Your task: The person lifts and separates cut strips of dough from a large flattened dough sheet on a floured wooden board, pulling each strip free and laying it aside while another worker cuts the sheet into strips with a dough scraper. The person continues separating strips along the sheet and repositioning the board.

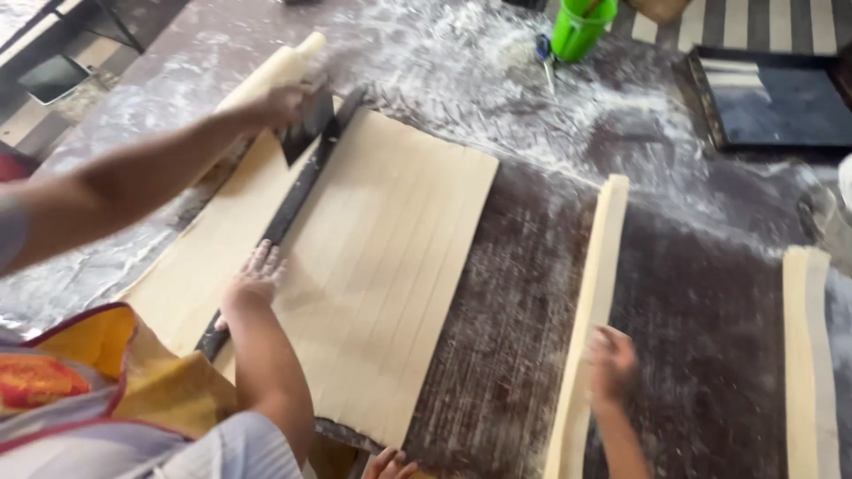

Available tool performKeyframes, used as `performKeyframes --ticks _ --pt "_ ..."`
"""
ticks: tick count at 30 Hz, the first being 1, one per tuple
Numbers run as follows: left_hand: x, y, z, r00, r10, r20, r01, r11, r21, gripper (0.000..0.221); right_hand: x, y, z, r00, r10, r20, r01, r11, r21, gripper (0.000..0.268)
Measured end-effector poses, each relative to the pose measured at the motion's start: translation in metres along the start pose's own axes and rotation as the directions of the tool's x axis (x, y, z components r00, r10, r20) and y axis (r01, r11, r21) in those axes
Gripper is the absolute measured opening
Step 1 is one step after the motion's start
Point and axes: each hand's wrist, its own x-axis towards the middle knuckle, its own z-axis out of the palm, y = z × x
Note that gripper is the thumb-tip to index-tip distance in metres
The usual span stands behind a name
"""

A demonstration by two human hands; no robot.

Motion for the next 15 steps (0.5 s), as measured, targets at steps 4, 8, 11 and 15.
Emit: performKeyframes --ticks 4,8,11,15 --pt "-0.036 0.052 -0.184 0.897 0.121 -0.425 0.337 0.434 0.836 0.168 0.059 -0.04 0.147 0.923 -0.003 0.384 0.044 0.994 -0.098 0.027" --pt "-0.056 0.064 -0.192 0.894 0.083 -0.44 0.344 0.501 0.794 0.156 0.171 -0.043 0.263 0.859 -0.164 0.485 0.298 0.931 -0.211 0.031" --pt "0.013 0.017 -0.199 0.883 0.343 -0.32 0.203 0.335 0.92 0.094 0.249 -0.05 0.33 0.744 -0.37 0.556 0.624 0.681 -0.382 0.041" --pt "-0.026 0.001 -0.185 0.903 0.309 -0.299 0.176 0.37 0.912 0.062 0.295 -0.049 0.369 0.777 -0.258 0.574 0.604 0.562 -0.565 0.051"
